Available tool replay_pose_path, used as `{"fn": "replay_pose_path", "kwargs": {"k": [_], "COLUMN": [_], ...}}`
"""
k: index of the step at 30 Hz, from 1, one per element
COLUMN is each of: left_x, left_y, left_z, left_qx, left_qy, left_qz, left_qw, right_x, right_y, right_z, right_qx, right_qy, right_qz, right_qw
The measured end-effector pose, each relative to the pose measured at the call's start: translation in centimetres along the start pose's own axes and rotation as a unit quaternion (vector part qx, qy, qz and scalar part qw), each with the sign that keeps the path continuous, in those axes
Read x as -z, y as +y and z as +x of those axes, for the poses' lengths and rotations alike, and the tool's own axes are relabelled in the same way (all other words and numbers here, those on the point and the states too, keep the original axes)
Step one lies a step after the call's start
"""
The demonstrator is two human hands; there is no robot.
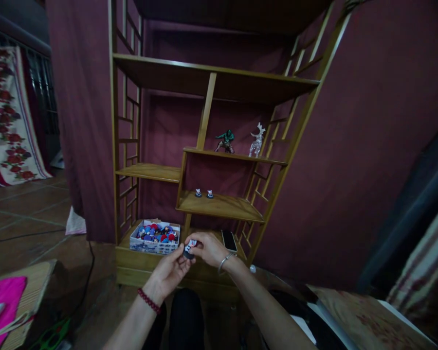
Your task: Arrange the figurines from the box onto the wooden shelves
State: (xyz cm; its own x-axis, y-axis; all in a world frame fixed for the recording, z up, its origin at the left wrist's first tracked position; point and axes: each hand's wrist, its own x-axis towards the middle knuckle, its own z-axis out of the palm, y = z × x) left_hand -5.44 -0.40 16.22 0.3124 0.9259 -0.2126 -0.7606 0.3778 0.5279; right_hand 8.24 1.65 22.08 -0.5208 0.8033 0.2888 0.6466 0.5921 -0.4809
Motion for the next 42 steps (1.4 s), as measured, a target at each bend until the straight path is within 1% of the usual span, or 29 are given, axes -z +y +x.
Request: {"fn": "replay_pose_path", "kwargs": {"k": [2,6,11,14,18,21,25,29,32,37,42], "left_x": [-0.2,-0.5,-0.9,-1.2,-1.4,-1.6,-2.2,-2.8,-3.1,-3.7,-4.6], "left_y": [-0.1,-0.8,-1.7,-1.6,-0.8,-0.5,-0.5,-0.8,-1.0,-1.3,-1.2], "left_z": [-0.4,-1.1,-1.9,-2.5,-3.3,-3.3,-2.4,-1.1,0.1,2.4,5.3], "left_qx": [-0.007,-0.024,-0.040,-0.045,-0.026,-0.015,0.007,0.015,0.014,0.004,0.009], "left_qy": [0.006,0.013,0.013,0.001,-0.016,-0.020,-0.030,-0.048,-0.039,-0.032,-0.036], "left_qz": [0.001,-0.004,-0.010,-0.011,-0.007,-0.011,-0.009,-0.002,0.005,0.016,0.035], "left_qw": [1.000,1.000,0.999,0.999,1.000,1.000,1.000,0.999,0.999,0.999,0.999], "right_x": [-0.1,-0.5,-0.7,-0.4,0.2,0.8,2.0,2.9,3.2,3.6,4.4], "right_y": [-0.1,-0.2,-0.5,-1.3,-2.2,-2.4,-1.9,-0.8,0.4,2.7,5.3], "right_z": [-0.2,-1.2,-2.4,-2.7,-2.7,-2.6,-2.4,-2.3,-1.9,-0.8,0.2], "right_qx": [0.001,-0.022,-0.029,-0.019,0.019,0.028,0.038,0.038,0.027,-0.011,-0.031], "right_qy": [0.007,0.017,0.038,0.047,0.037,0.031,0.034,0.038,0.042,0.029,0.042], "right_qz": [0.006,0.025,0.016,0.003,0.026,0.025,-0.016,-0.025,-0.024,-0.010,-0.019], "right_qw": [1.000,0.999,0.999,0.999,0.999,0.999,0.999,0.998,0.998,0.999,0.998]}}
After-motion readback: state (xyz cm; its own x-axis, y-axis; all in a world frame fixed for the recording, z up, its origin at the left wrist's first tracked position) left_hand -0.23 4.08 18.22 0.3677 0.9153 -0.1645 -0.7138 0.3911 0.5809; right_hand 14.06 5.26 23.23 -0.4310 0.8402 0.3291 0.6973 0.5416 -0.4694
